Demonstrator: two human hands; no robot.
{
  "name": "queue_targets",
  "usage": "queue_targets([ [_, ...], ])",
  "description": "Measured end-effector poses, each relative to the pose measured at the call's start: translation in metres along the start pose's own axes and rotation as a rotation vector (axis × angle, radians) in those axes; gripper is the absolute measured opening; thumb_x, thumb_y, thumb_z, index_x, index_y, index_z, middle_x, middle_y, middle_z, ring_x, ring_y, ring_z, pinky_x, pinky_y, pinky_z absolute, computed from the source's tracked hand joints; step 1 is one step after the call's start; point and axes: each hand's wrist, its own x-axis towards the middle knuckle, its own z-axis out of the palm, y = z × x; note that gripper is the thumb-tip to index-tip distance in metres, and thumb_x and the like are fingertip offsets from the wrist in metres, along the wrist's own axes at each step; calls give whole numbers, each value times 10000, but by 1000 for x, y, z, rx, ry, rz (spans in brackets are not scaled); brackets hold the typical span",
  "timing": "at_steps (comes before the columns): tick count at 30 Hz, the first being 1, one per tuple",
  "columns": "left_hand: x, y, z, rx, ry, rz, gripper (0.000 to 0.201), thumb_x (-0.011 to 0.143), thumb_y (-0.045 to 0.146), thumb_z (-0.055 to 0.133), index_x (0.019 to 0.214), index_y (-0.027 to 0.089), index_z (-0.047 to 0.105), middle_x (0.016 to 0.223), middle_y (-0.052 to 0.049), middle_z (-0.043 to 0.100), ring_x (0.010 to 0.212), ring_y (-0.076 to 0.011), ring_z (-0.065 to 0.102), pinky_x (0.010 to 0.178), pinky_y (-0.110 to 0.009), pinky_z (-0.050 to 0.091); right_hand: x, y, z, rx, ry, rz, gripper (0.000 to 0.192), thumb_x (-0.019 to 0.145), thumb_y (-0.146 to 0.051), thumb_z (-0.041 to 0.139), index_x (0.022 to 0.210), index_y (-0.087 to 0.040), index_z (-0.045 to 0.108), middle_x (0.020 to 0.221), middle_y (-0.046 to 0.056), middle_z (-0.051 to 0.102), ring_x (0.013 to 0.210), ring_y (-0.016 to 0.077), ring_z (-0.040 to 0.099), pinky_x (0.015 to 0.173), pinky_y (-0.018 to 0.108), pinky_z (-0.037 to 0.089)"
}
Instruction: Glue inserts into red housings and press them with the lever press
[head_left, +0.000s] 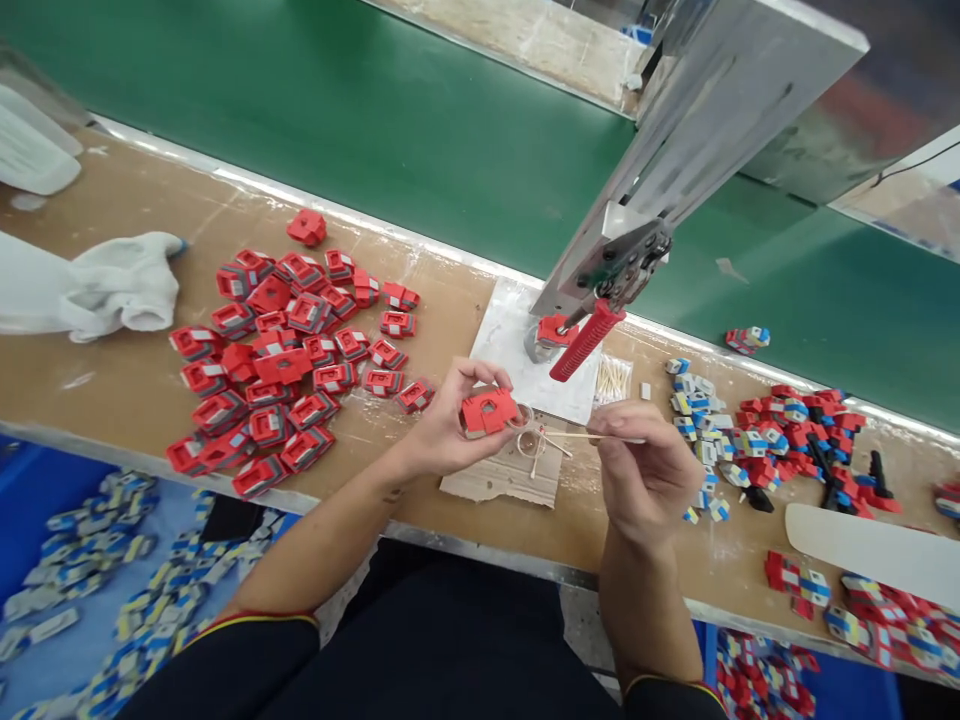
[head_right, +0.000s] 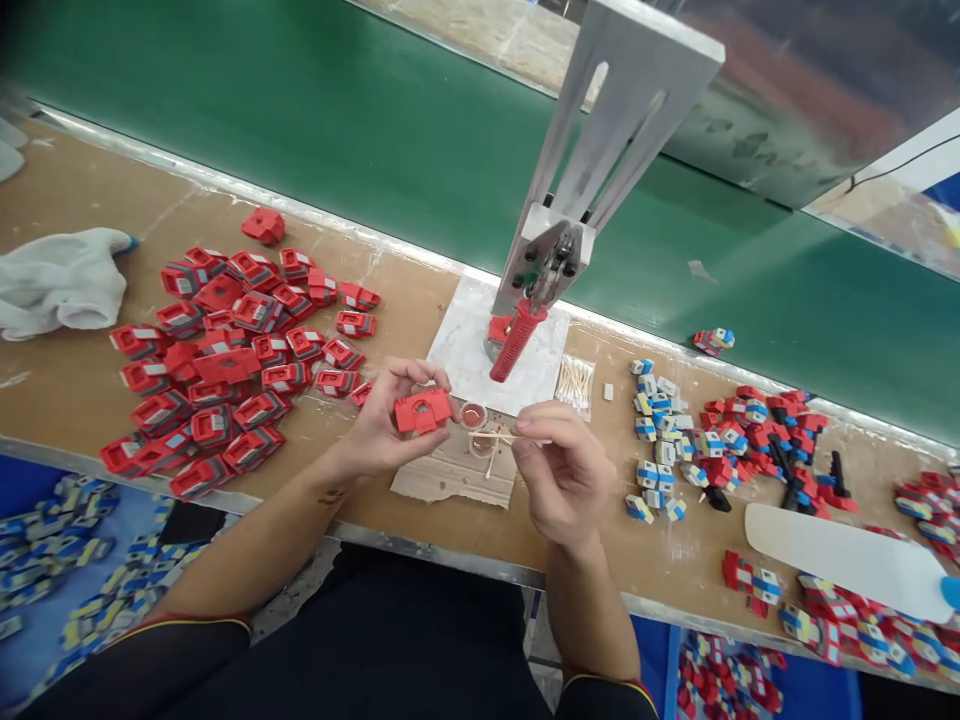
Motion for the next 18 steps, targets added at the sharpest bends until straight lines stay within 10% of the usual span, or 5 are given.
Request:
queue_targets([
  [8, -4, 6, 8, 75, -43, -1, 375, 841, 309, 883, 1080, 219, 609, 1083, -75, 721, 1008, -200, 747, 900, -322, 619, -13, 4, 30, 186, 105, 166, 64, 985, -344, 711, 955, -297, 680, 820, 3, 701, 783, 211, 758, 721, 415, 663],
  [18, 8, 9, 4, -318, 291, -321, 460, 878, 582, 794, 934, 232, 501, 1170, -53, 796, 503, -72, 644, 431, -203, 490, -12, 7, 28, 213, 213, 210, 192, 962, -430, 720, 902, -296, 597, 785, -19, 617, 689, 182, 729, 519, 301, 595],
])
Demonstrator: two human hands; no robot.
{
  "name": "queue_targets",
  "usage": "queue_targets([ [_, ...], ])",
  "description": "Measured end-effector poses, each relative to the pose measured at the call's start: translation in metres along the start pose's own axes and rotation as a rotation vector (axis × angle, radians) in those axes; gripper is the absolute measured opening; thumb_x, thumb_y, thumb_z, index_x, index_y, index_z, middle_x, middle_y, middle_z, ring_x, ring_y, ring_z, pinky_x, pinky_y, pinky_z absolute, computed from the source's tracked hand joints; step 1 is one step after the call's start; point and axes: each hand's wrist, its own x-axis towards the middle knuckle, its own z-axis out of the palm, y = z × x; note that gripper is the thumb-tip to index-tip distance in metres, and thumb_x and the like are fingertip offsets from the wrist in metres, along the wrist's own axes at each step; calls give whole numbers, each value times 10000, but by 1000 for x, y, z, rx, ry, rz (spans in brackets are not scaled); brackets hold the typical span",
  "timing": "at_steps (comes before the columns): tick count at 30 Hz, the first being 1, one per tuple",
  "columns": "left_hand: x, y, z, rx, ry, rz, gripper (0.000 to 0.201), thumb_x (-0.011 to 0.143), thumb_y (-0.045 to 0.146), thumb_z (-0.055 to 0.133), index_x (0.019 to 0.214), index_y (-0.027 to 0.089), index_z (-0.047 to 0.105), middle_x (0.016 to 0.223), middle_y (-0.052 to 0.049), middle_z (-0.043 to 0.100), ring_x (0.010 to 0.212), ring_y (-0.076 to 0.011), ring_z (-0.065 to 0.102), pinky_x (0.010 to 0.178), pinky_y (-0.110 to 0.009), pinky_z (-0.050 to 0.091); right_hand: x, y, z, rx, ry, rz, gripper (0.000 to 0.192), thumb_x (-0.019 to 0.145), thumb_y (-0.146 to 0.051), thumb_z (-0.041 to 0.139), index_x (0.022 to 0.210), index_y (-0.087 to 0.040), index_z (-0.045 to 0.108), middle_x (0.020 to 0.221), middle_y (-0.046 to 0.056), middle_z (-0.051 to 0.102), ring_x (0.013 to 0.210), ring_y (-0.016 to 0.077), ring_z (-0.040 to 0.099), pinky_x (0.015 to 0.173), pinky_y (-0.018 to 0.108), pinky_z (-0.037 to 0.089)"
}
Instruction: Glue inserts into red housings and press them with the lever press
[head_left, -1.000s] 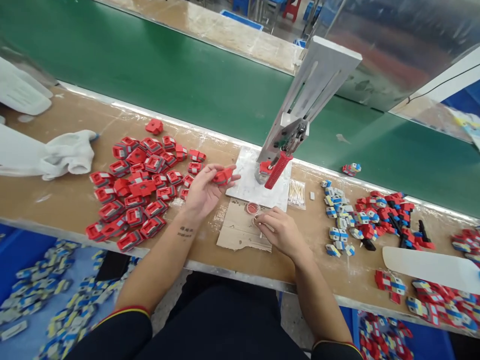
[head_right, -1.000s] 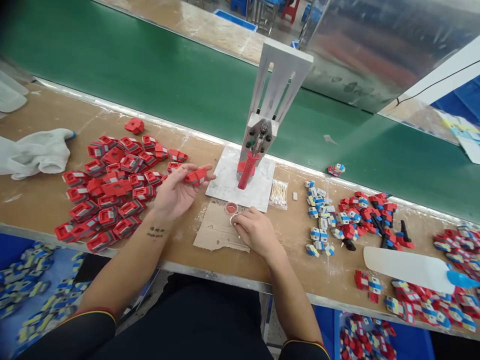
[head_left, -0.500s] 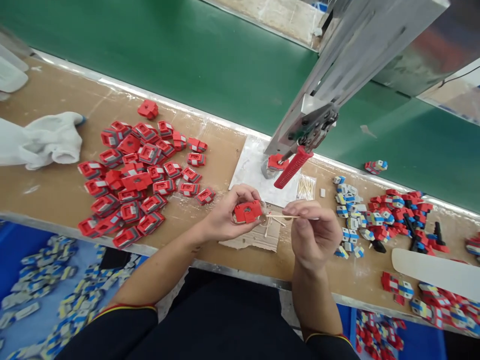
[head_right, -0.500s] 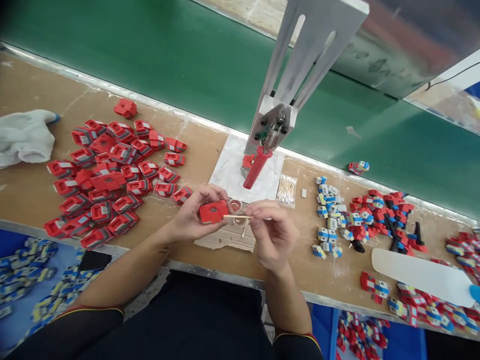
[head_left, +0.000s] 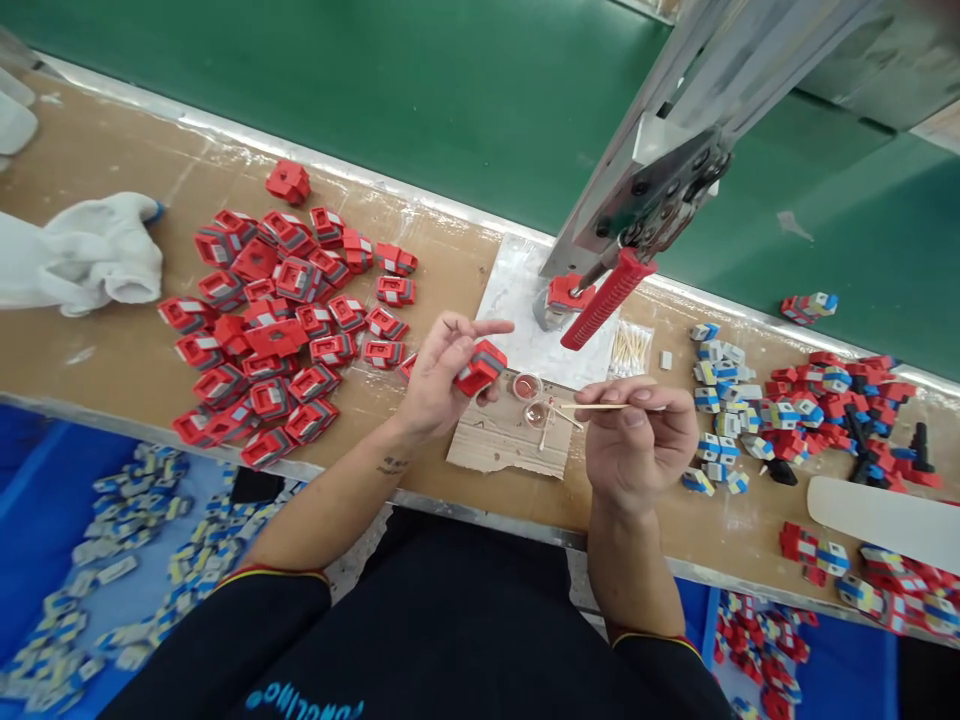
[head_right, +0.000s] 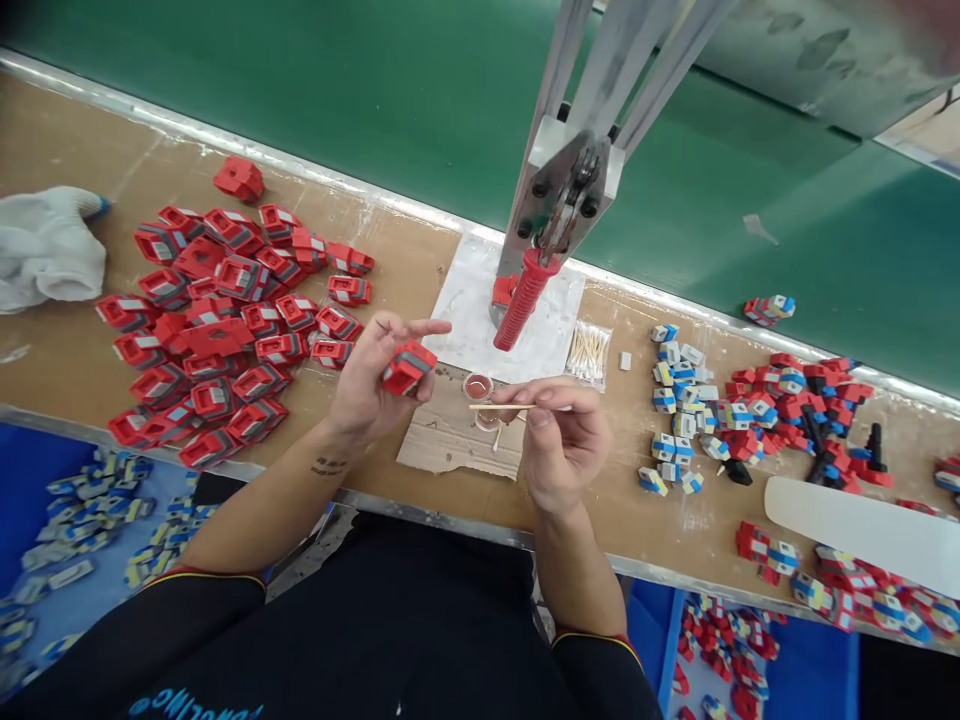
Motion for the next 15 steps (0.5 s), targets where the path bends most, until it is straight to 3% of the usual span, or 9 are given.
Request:
queue_targets([
  [3, -1, 3, 4, -34, -52, -86, 393, 942, 564, 718, 1077, 264, 503, 1100, -20, 804, 362, -58, 559, 304, -175, 323, -5, 0, 2, -8, -30, -16, 139, 972, -394, 720, 922, -298, 633, 810, -12, 636, 718, 179, 733, 529, 294, 584],
  [5, -3, 3, 5, -36, -120, -160, 418, 963, 634, 658, 1052, 250, 518, 966, -11, 802, 338, -66, 533, 292, -173, 290, -7, 1, 3, -37, -36, -28, 127, 975, -388, 716, 932, -295, 640, 819, -5, 643, 731, 187, 744, 525, 297, 584],
  [7, -4, 2, 4, -22, -193, -188, 523, 921, 735, 649, 990, 226, 553, 921, -29, 790, 362, -69, 533, 315, -186, 333, -8, 1, 4, -60, -40, -42, 130, 978, -386, 712, 934, -288, 639, 825, 1, 649, 744, 200, 760, 545, 316, 606],
  [10, -7, 2, 4, 141, -274, -80, 594, 702, 663, 910, 929, 191, 629, 976, -70, 785, 606, -121, 694, 512, -219, 537, -9, 2, 5, -79, -48, -54, 125, 986, -375, 706, 934, -284, 638, 827, 5, 663, 763, 213, 778, 597, 350, 642],
  [12, -10, 2, 5, 296, -289, -7, 501, 665, 471, 992, 917, 177, 674, 984, -82, 790, 816, -180, 766, 694, -252, 611, -10, 2, 6, -91, -57, -57, 122, 990, -375, 701, 934, -288, 637, 822, 2, 673, 768, 217, 783, 634, 377, 664],
  [15, -13, 2, 8, 391, -320, 27, 283, 769, 312, 915, 915, 164, 722, 995, -94, 810, 934, -219, 790, 806, -294, 634, -11, 3, 7, -107, -109, -48, 112, 997, -376, 695, 941, -291, 648, 842, 1, 705, 797, 222, 797, 720, 423, 694],
])
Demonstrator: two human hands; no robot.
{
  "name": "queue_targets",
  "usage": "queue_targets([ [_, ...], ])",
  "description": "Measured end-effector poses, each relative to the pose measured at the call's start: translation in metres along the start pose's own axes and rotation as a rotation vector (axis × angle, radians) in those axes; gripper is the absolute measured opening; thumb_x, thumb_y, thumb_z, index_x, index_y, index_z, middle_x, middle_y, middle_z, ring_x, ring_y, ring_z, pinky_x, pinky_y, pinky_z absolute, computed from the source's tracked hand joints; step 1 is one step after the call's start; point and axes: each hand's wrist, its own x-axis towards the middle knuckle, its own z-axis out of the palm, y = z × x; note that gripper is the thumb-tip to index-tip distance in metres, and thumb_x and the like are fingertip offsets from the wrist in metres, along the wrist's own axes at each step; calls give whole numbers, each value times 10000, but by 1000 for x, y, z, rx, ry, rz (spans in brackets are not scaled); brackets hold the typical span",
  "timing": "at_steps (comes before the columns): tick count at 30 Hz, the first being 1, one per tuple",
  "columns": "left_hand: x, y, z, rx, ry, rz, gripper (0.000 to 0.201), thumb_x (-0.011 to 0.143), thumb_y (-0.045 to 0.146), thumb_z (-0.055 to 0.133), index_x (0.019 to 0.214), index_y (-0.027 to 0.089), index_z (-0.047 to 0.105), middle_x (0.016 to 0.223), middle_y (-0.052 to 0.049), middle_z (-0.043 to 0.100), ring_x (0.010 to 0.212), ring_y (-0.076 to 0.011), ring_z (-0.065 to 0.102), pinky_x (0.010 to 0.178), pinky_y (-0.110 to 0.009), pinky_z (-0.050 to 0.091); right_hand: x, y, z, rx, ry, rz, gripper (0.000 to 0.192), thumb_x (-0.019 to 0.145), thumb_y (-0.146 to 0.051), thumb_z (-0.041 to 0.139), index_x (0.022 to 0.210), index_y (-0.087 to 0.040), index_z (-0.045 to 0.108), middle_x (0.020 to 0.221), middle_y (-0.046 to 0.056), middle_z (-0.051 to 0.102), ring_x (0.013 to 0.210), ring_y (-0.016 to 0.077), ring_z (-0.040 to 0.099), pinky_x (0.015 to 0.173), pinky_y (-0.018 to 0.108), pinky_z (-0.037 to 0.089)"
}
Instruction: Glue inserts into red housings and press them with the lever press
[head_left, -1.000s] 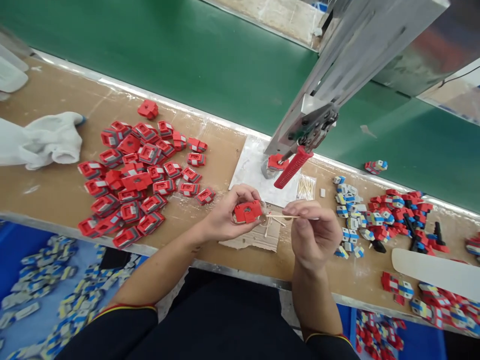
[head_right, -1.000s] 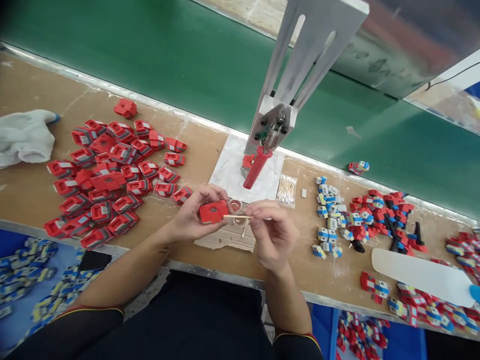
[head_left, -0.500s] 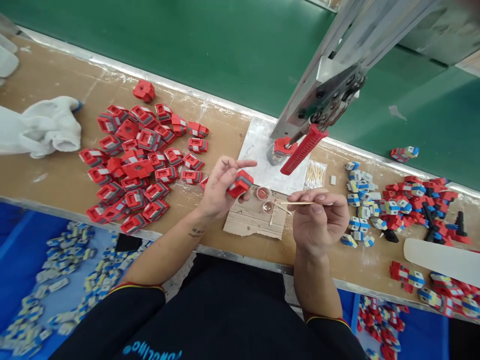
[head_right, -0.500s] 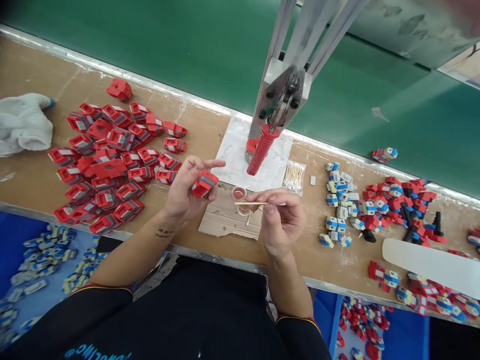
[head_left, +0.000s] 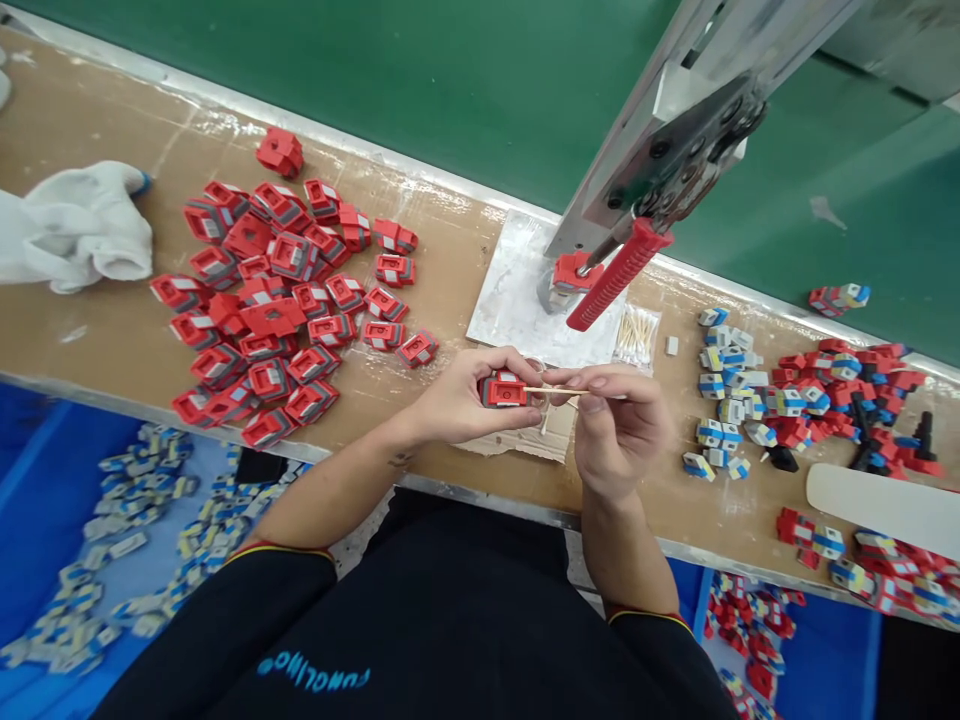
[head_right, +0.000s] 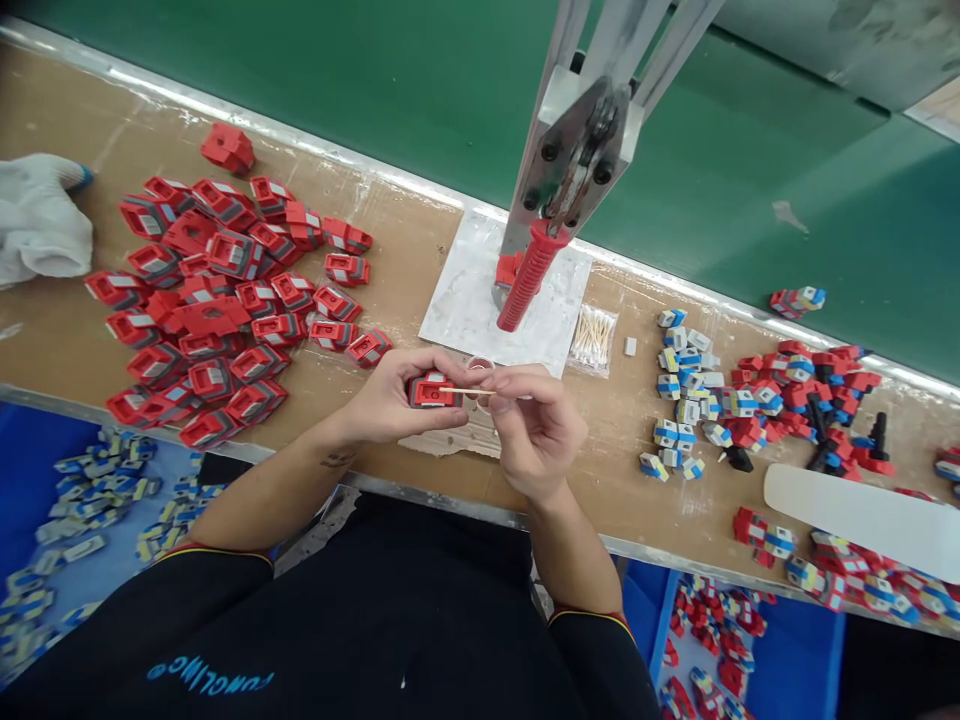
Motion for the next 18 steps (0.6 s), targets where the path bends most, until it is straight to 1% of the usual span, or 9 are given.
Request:
queue_targets([
  [3, -1, 1, 2, -2, -24, 19, 231, 763, 239, 885, 927, 154, 747, 1016, -91, 821, 922, -218, 796, 809, -292, 636, -1, 1, 1, -16, -68, 8, 68, 1005, -334, 684, 958, -285, 675, 871, 10, 732, 840, 226, 809, 789, 439, 693],
  [6, -1, 1, 2, 3, -20, -7, 248, 759, 238, 880, 961, 149, 768, 997, -83, 819, 892, -216, 793, 780, -284, 633, -2, 1, 1, -19, -83, 8, 36, 1003, -284, 680, 970, -291, 691, 882, 12, 740, 849, 224, 809, 794, 435, 682],
  [11, -1, 2, 2, 11, -22, -18, 247, 759, 260, 891, 951, 152, 778, 897, -61, 796, 884, -222, 784, 772, -278, 624, -3, 1, 1, -84, -86, -5, 52, 1005, -303, 676, 957, -289, 694, 858, 14, 743, 840, 231, 809, 764, 430, 681],
  [13, 0, 2, 3, 4, -17, -9, 239, 761, 251, 890, 942, 151, 771, 874, -53, 787, 879, -219, 780, 771, -273, 619, -3, 2, 1, -84, -97, -22, 48, 1008, -276, 672, 973, -293, 699, 867, 12, 749, 852, 227, 810, 772, 420, 680],
  [18, 0, 1, 3, -22, -14, 7, 196, 769, 194, 850, 929, 140, 751, 909, -50, 792, 831, -182, 766, 747, -244, 605, -4, 6, 0, -73, -128, -81, 117, 1008, -191, 662, 1041, -291, 714, 896, 14, 765, 886, 226, 820, 791, 416, 698],
])
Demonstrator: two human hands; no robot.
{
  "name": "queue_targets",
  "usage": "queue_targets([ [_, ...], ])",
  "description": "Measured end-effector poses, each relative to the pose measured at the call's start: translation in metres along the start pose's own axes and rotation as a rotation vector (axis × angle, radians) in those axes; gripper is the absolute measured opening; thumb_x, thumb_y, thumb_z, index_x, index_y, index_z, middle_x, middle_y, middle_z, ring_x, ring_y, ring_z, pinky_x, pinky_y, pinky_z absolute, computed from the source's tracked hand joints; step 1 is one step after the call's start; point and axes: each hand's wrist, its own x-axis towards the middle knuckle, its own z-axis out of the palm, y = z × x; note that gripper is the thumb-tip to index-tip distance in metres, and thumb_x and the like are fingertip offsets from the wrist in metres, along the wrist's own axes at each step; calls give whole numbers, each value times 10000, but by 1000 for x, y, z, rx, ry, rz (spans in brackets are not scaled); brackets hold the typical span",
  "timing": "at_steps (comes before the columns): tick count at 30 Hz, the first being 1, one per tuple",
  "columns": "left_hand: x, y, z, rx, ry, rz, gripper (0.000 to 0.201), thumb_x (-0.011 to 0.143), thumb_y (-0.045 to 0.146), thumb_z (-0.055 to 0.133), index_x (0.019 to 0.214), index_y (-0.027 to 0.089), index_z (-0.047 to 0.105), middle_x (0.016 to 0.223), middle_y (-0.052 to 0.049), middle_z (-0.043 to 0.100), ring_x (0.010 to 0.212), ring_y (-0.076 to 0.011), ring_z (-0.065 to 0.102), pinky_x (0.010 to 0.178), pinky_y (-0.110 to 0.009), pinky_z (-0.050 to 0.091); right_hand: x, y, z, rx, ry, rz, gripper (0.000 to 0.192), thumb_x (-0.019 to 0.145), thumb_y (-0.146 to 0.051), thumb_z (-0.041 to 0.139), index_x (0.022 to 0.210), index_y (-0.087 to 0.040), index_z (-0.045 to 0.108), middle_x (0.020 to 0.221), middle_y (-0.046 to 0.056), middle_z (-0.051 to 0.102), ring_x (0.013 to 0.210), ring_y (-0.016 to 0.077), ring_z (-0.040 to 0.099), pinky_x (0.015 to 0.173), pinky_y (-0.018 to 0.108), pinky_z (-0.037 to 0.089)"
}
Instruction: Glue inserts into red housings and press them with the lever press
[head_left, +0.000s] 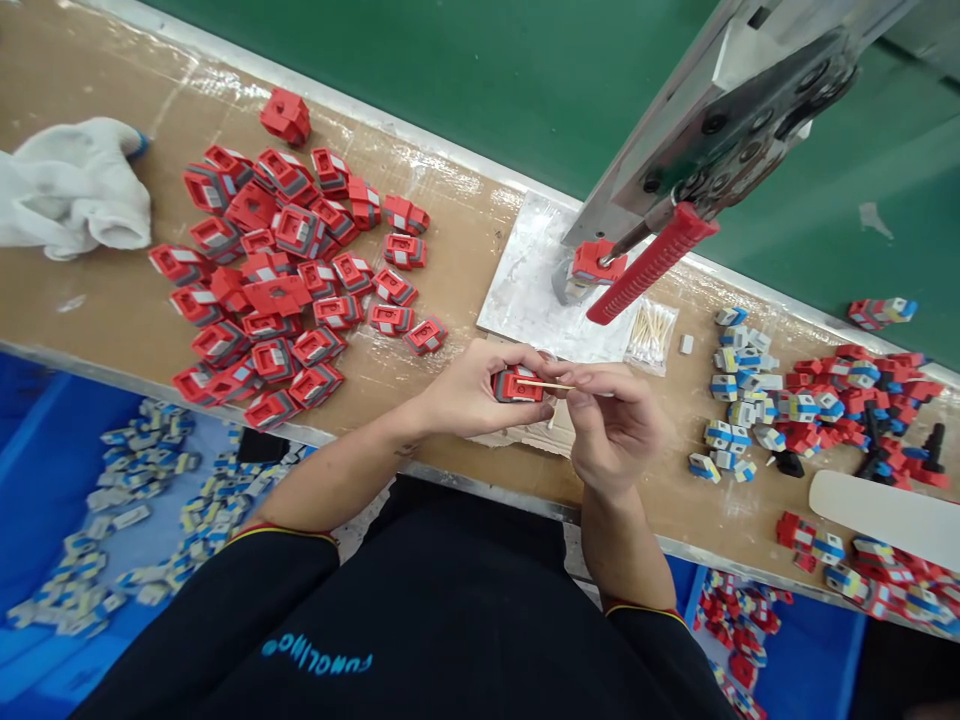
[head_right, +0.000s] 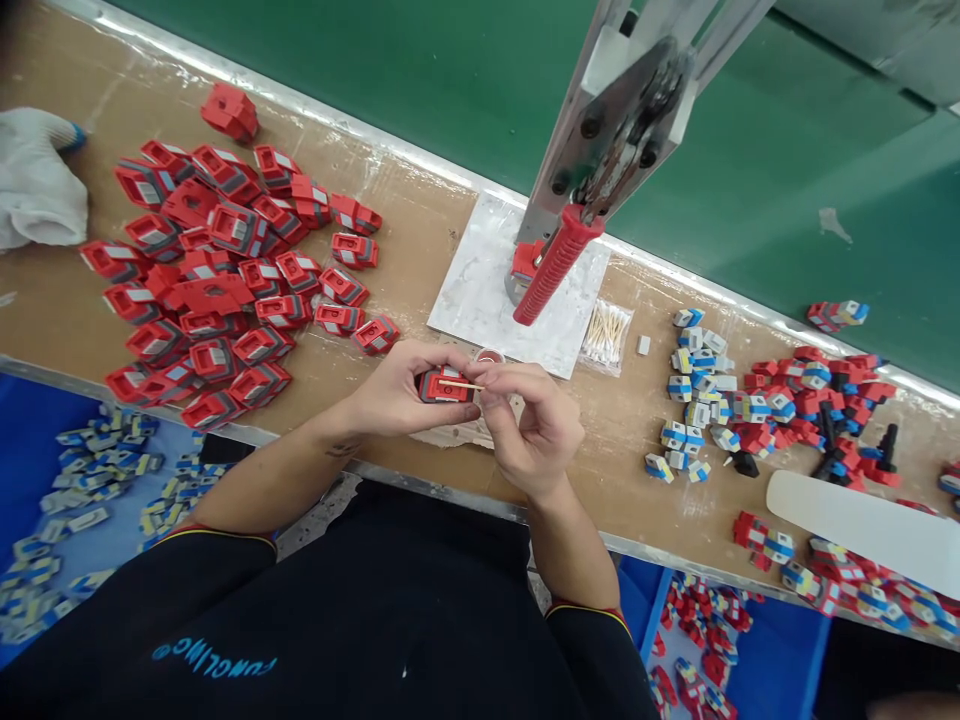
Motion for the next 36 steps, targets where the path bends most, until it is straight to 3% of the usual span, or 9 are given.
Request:
queue_targets([
  [11, 0, -2, 0, 12, 1, -38, 226, 775, 230, 854, 960, 137, 762, 971, -68, 812, 869, -193, 775, 731, -236, 608, 0, 5, -1, -98, -31, -158, 261, 955, -51, 673, 1109, -256, 723, 949, 23, 787, 918, 218, 820, 799, 386, 707],
  [17, 0, -3, -5, 100, 0, 53, 205, 813, 235, 853, 975, 138, 775, 989, -91, 831, 926, -224, 803, 820, -278, 637, 3, 4, -7, -273, -30, -284, 265, 943, -48, 679, 1106, -254, 716, 911, 23, 794, 866, 225, 824, 718, 371, 702],
  [25, 0, -2, -8, 215, 15, 135, 162, 848, 232, 831, 968, 146, 765, 941, -83, 832, 863, -205, 807, 791, -266, 634, 5, -4, -12, -493, -78, -438, 303, 931, -49, 679, 1181, -215, 718, 948, 59, 827, 865, 222, 830, 731, 335, 694],
  [28, 0, -1, -9, 267, 16, 157, 172, 856, 268, 837, 961, 153, 762, 928, -77, 832, 833, -195, 802, 766, -261, 628, 6, -7, -17, -470, -92, -428, 327, 935, -52, 669, 1201, -237, 720, 953, 46, 820, 871, 223, 826, 719, 342, 689],
  [32, 1, 2, -14, 322, 53, 171, 203, 856, 304, 850, 971, 164, 757, 966, -89, 831, 894, -212, 802, 824, -297, 634, 15, -8, -40, -383, 22, -326, 306, 930, -59, 668, 1124, -286, 738, 873, 7, 779, 820, 220, 785, 714, 390, 650],
  [34, 2, 3, -18, 348, 65, 223, 209, 849, 304, 861, 970, 171, 754, 992, -90, 822, 942, -218, 791, 883, -326, 630, 19, -5, -51, -439, -108, -281, 262, 924, -59, 684, 1050, -281, 741, 837, -4, 772, 782, 203, 741, 722, 384, 608],
  [36, 3, 5, -22, 395, 79, 265, 216, 848, 302, 863, 989, 177, 757, 1015, -87, 805, 971, -217, 774, 916, -342, 619, 20, 2, -55, -513, -352, -237, 208, 939, -74, 685, 1010, -262, 739, 844, 0, 790, 751, 182, 693, 702, 354, 568],
])
